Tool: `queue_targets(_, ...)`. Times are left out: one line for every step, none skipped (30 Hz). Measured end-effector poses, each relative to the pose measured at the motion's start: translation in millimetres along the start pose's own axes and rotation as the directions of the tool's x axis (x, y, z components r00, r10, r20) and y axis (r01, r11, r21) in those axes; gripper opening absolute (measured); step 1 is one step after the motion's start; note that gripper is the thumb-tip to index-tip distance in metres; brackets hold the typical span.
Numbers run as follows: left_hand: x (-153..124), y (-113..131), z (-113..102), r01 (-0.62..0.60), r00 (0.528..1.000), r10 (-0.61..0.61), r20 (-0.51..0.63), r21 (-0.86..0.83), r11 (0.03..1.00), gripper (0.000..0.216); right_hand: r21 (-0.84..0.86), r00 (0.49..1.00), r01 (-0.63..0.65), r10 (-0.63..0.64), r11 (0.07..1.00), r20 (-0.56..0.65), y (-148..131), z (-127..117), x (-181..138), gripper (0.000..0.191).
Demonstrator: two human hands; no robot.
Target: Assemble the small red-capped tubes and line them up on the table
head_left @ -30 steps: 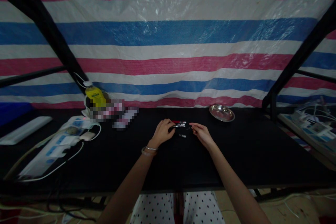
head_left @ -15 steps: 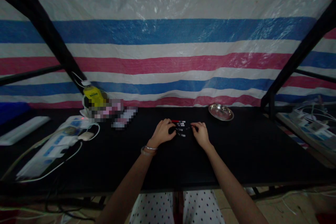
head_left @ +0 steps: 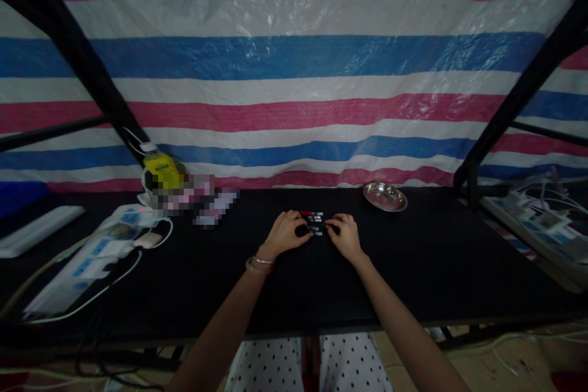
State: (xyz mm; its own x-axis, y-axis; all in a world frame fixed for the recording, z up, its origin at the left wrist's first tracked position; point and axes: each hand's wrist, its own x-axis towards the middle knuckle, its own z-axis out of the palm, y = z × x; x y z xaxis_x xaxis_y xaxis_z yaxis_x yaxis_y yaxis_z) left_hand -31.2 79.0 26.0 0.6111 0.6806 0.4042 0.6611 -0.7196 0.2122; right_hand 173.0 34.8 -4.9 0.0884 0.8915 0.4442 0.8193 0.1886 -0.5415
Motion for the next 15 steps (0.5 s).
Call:
queue_targets(0.1, 0.1, -0.1, -0.003, 1.0, 0.003, 0.002, -0.002, 1.0, 0.028, -0.026, 1.0, -0.004, 0.004, 1.0, 0.002, -0.4, -0.8, -0.5, 0.02)
queue_targets(0.1, 0.3, -0.3, -0.007, 1.0, 0.007, 0.002, -0.003, 1.0, 0.027, -0.046, 1.0, -0.009, 0.009, 0.999, -0.001, -0.7, -1.4, -0.9, 0.019)
queue_targets(0.1, 0.5, -0.5, -0.013, 1.0, 0.013, 0.001, -0.001, 1.0, 0.026, -0.062, 1.0, -0.016, 0.015, 0.998, -0.005, -0.8, -2.0, -1.0, 0.018)
queue_targets(0.1, 0.7, -0.7, -0.021, 1.0, 0.021, -0.001, 0.001, 1.0, 0.025, -0.076, 1.0, -0.022, 0.021, 0.997, -0.012, -0.7, -2.4, -1.0, 0.017)
queue_targets(0.0, 1.1, -0.8, -0.027, 1.0, 0.027, -0.004, 0.004, 1.0, 0.025, -0.086, 0.999, -0.028, 0.027, 0.996, -0.019, -0.4, -2.6, -0.9, 0.017)
queue_targets(0.0, 1.5, -1.0, -0.03, 1.0, 0.03, -0.006, 0.006, 1.0, 0.024, -0.094, 0.999, -0.034, 0.031, 0.995, -0.025, -0.1, -2.7, -0.8, 0.016)
queue_targets(-0.1, 1.9, -1.0, -0.032, 0.999, 0.032, -0.007, 0.008, 0.999, 0.024, -0.101, 0.999, -0.037, 0.035, 0.994, -0.029, 0.2, -2.7, -0.8, 0.017)
queue_targets(-0.1, 2.4, -1.0, -0.033, 0.999, 0.033, -0.007, 0.009, 0.999, 0.024, -0.107, 0.999, -0.04, 0.037, 0.993, -0.032, 0.4, -2.6, -0.9, 0.017)
queue_targets(-0.1, 2.9, -1.0, -0.035, 0.999, 0.035, -0.007, 0.009, 0.999, 0.023, -0.112, 0.999, -0.043, 0.039, 0.993, -0.035, 0.3, -2.5, -1.1, 0.017)
queue_targets(0.0, 3.3, -0.8, -0.037, 0.999, 0.037, -0.008, 0.008, 0.999, 0.023, -0.118, 0.999, -0.042, 0.038, 0.992, -0.039, 0.0, -2.6, -1.4, 0.017)
queue_targets(0.0, 3.7, -0.7, -0.041, 0.999, 0.041, -0.01, 0.006, 0.999, 0.022, -0.124, 0.999, -0.039, 0.034, 0.991, -0.042, -0.5, -2.6, -1.7, 0.018)
queue_targets(0.1, 4.0, -0.5, -0.045, 0.999, 0.045, -0.012, 0.005, 0.999, 0.022, -0.129, 0.999, -0.031, 0.025, 0.991, -0.044, -1.3, -2.8, -2.2, 0.019)
queue_targets(0.2, 4.3, -0.3, -0.051, 0.999, 0.051, -0.01, 0.005, 0.999, 0.022, -0.131, 0.999, -0.016, 0.011, 0.991, -0.043, -2.3, -2.9, -2.6, 0.02)
queue_targets(0.2, 4.5, -0.1, -0.056, 0.998, 0.056, -0.007, 0.006, 0.998, 0.022, -0.132, 0.999, 0.003, -0.008, 0.991, -0.037, -3.5, -2.9, -2.9, 0.022)
queue_targets(0.3, 4.6, 0.1, -0.058, 0.998, 0.058, -0.004, 0.008, 0.998, 0.023, -0.133, 0.999, 0.026, -0.03, 0.991, -0.029, -4.6, -2.8, -3.2, 0.024)
